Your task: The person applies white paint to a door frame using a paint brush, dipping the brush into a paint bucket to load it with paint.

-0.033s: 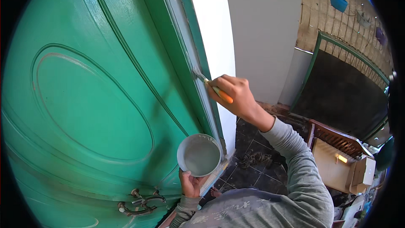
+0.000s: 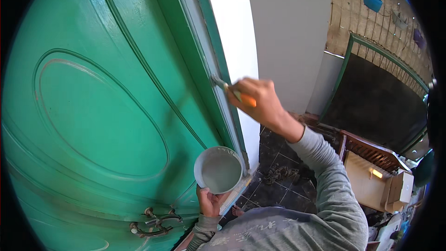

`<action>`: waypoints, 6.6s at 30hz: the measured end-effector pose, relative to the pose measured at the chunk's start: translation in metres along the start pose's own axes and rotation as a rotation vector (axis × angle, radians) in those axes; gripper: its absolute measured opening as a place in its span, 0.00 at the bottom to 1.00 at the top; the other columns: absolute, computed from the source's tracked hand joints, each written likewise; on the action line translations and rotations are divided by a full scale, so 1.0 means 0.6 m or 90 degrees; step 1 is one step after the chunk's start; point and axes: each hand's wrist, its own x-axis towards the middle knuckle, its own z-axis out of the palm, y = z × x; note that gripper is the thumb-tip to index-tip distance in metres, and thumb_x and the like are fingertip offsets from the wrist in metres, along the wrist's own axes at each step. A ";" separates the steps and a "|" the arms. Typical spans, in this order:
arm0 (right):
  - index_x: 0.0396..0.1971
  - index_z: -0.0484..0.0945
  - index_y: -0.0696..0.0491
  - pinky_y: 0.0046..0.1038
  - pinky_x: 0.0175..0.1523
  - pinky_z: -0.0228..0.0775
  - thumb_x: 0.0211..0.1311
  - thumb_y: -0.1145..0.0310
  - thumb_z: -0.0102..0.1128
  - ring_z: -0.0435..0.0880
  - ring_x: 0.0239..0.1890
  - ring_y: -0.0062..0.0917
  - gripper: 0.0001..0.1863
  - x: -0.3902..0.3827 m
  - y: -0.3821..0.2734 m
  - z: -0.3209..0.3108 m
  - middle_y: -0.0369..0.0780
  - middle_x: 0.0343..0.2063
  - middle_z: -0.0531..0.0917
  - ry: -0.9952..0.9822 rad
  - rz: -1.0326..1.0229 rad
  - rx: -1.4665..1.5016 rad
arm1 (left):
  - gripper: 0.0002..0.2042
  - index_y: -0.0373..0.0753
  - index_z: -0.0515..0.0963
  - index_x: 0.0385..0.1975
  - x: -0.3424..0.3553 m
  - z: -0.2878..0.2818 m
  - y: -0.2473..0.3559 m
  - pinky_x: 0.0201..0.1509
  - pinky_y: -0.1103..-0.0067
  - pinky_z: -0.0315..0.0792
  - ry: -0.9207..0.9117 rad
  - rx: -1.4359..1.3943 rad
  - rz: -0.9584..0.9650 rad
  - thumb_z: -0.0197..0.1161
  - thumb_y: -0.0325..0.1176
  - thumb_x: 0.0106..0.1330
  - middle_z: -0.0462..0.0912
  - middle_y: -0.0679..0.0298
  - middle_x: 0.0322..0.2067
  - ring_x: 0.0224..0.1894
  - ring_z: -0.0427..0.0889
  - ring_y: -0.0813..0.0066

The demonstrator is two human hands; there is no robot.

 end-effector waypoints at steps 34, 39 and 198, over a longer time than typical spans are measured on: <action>0.25 0.77 0.56 0.31 0.27 0.72 0.55 0.70 0.65 0.80 0.21 0.34 0.06 -0.107 -0.003 0.051 0.42 0.21 0.79 0.045 0.156 0.042 | 0.28 0.41 0.62 0.58 -0.020 0.009 0.026 0.51 0.60 0.75 0.002 -0.035 -0.030 0.51 0.45 0.58 0.71 0.57 0.54 0.53 0.75 0.58; 0.23 0.75 0.56 0.33 0.27 0.70 0.53 0.68 0.63 0.77 0.19 0.38 0.08 0.027 -0.011 0.004 0.44 0.17 0.77 0.032 0.132 0.037 | 0.28 0.40 0.62 0.59 -0.018 0.017 0.031 0.52 0.59 0.75 0.012 -0.032 -0.033 0.51 0.45 0.58 0.72 0.57 0.54 0.53 0.75 0.59; 0.27 0.79 0.56 0.24 0.30 0.73 0.56 0.64 0.63 0.84 0.24 0.24 0.10 -0.588 0.013 0.299 0.39 0.21 0.83 0.433 1.112 0.123 | 0.35 0.42 0.62 0.60 0.019 -0.020 0.080 0.46 0.55 0.73 0.045 0.072 -0.070 0.55 0.50 0.50 0.67 0.61 0.57 0.56 0.71 0.60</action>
